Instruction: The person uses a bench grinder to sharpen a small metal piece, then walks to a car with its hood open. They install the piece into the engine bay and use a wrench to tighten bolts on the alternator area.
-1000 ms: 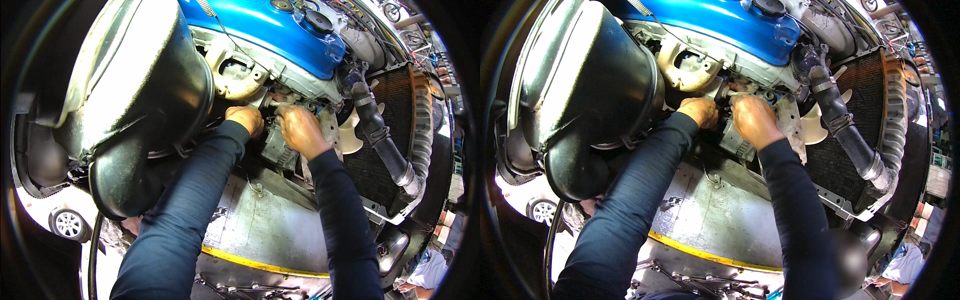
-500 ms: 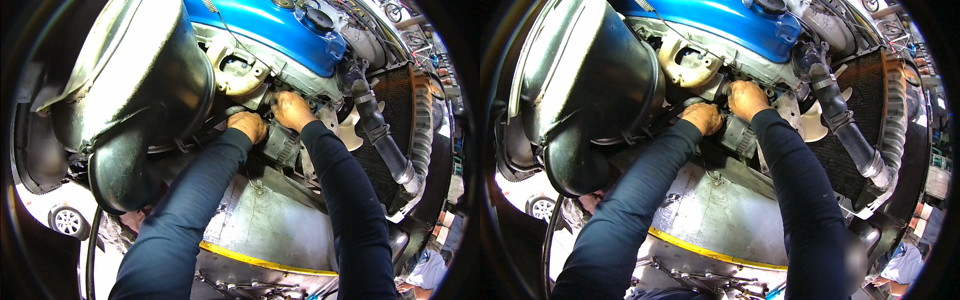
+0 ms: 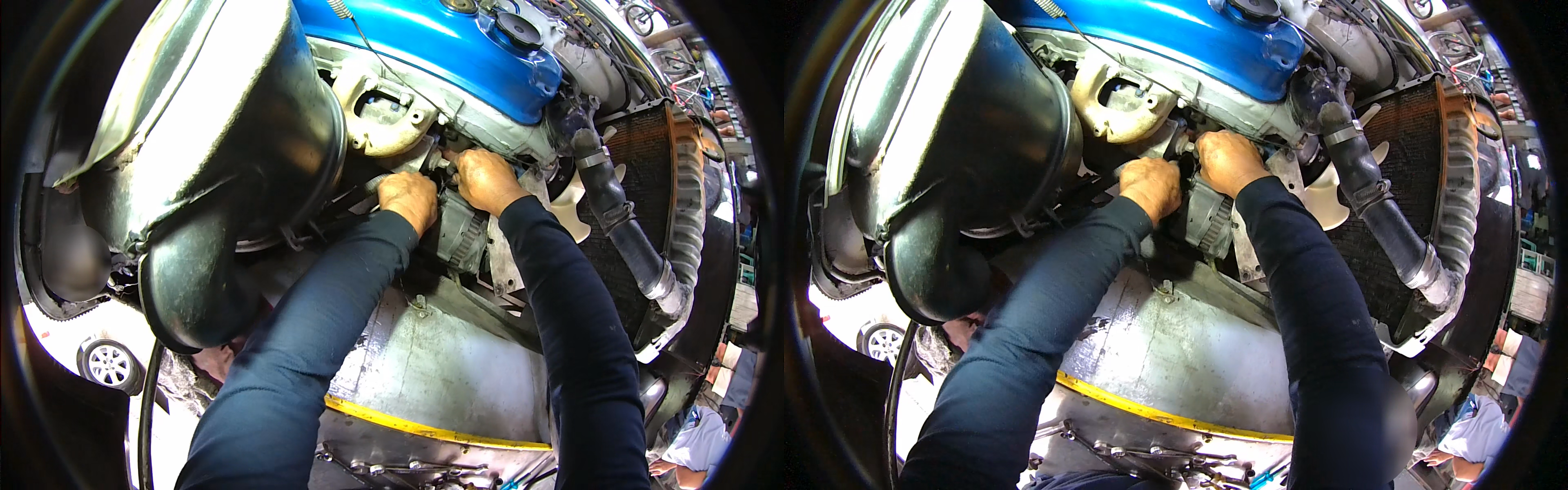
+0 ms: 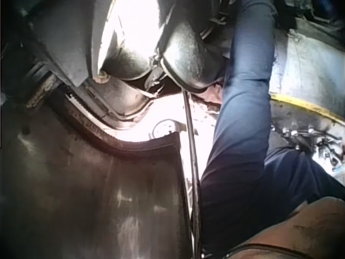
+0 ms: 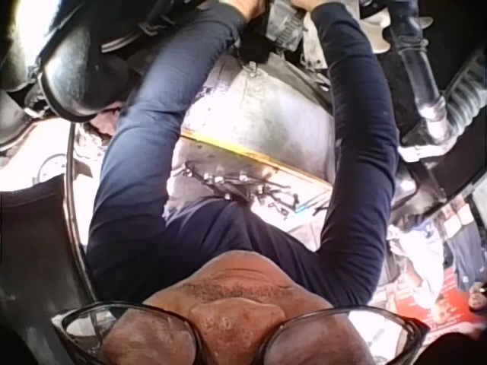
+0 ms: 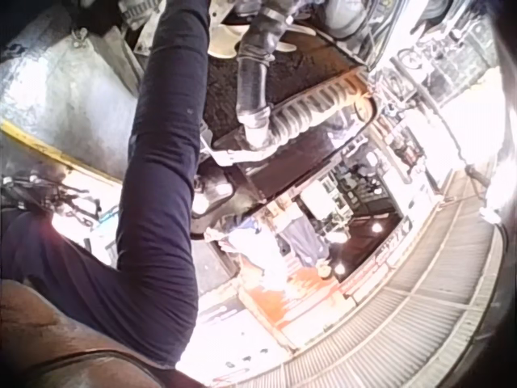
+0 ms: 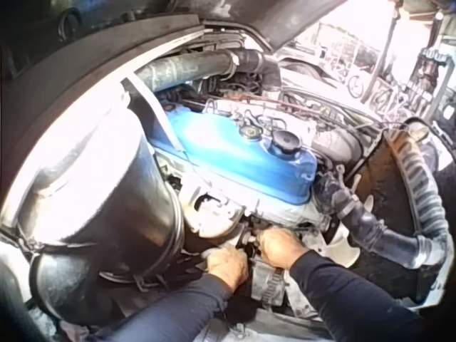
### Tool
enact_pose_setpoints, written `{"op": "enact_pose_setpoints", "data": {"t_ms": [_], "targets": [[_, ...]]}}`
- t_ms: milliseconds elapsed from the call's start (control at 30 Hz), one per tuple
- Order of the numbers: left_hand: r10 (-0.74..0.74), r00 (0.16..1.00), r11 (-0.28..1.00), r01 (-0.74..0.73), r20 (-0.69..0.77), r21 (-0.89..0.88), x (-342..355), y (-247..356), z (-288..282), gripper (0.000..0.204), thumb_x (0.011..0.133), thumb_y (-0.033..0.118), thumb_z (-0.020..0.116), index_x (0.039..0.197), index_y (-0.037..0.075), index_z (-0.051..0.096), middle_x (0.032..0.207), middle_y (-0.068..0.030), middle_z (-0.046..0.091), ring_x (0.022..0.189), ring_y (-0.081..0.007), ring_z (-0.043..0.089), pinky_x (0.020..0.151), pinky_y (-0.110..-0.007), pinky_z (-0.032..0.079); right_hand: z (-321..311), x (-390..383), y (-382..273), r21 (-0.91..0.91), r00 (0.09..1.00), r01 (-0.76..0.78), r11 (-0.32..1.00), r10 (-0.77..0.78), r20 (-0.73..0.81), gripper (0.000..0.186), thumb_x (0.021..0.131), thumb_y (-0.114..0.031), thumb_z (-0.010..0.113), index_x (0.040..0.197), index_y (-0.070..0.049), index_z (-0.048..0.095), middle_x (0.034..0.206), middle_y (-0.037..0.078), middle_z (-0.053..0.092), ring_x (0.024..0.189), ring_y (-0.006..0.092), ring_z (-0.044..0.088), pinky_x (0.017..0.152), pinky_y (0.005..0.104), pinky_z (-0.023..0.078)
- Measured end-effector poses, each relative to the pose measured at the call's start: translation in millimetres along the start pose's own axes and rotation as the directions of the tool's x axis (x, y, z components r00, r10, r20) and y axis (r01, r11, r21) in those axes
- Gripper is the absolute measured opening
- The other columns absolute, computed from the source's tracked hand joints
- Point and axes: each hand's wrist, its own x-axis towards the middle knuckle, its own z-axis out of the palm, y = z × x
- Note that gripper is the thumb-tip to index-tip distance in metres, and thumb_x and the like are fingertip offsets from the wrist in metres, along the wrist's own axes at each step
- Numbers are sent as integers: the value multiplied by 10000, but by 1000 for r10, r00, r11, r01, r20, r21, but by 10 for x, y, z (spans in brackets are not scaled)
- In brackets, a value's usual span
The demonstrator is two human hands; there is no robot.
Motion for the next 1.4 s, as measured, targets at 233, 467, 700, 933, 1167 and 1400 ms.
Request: {"op": "enact_pose_setpoints", "data": {"t_ms": [233, 467, 700, 933, 1167, 1400], "targets": [[338, 864, 936, -351, -374, 36, -189, -156, 180, 173, 916, 138, 607, 1005, 85, 746, 1098, -145, 759, 1048, -323, 737, 886, -434, 592, 10, -58, 59, 8, 1000, 9, 1000, -9, -18, 145, 750, -66, 685, 849, 23, 741, 839, 273, 715, 850, 439, 722, 806, 499, 586], [284, 952, 870, -306, -113, -387, 54, -229, 235, 598, 926, 260, 648, 1453, 27, 490, 1353, -232, 646, 1329, -399, 556, 1084, -440, 483, 10, -60, 110, 61, 994, 76, 995, -71, -83, 110, 744, -60, 676, 785, 33, 719, 789, 276, 696, 810, 457, 709, 771, 509, 580], [322, 939, 890, -257, 121, -378, 261, -261, 132, 853, 863, 278, 687, 1591, 21, 324, 1515, -249, 526, 1410, -367, 508, 1148, -409, 433, -48, -94, 65, 72, 995, 92, 993, -89, -44, 142, 787, -98, 658, 797, 34, 710, 807, 279, 698, 820, 454, 708, 782, 503, 578], [211, 977, 902, -183, 28, -391, 185, -228, 212, 817, 855, 252, 650, 1549, -55, 344, 1425, -300, 578, 1336, -401, 566, 1113, -417, 459, 32, 17, -49, 148, 998, -56, 987, 55, 10, 186, 821, -123, 657, 852, 46, 728, 896, 289, 719, 909, 453, 716, 869, 495, 576], [323, 945, 883, -279, 57, -378, 118, -240, 77, 779, 881, 258, 623, 1493, -137, 345, 1354, -331, 611, 1298, -399, 594, 1081, -406, 478, 84, 161, -82, 190, 963, -256, 948, 233, 138, 247, 829, -127, 641, 964, 46, 753, 1022, 309, 719, 1018, 450, 705, 913, 470, 573], [272, 962, 905, -244, 33, -348, 153, -213, 142, 806, 865, 249, 637, 1504, -133, 330, 1322, -346, 623, 1253, -406, 624, 1049, -410, 500, 40, 202, -307, 66, 886, -437, 897, 417, 205, 246, 874, -132, 693, 1064, 4, 767, 1124, 273, 734, 1084, 417, 716, 946, 471, 576]]}}
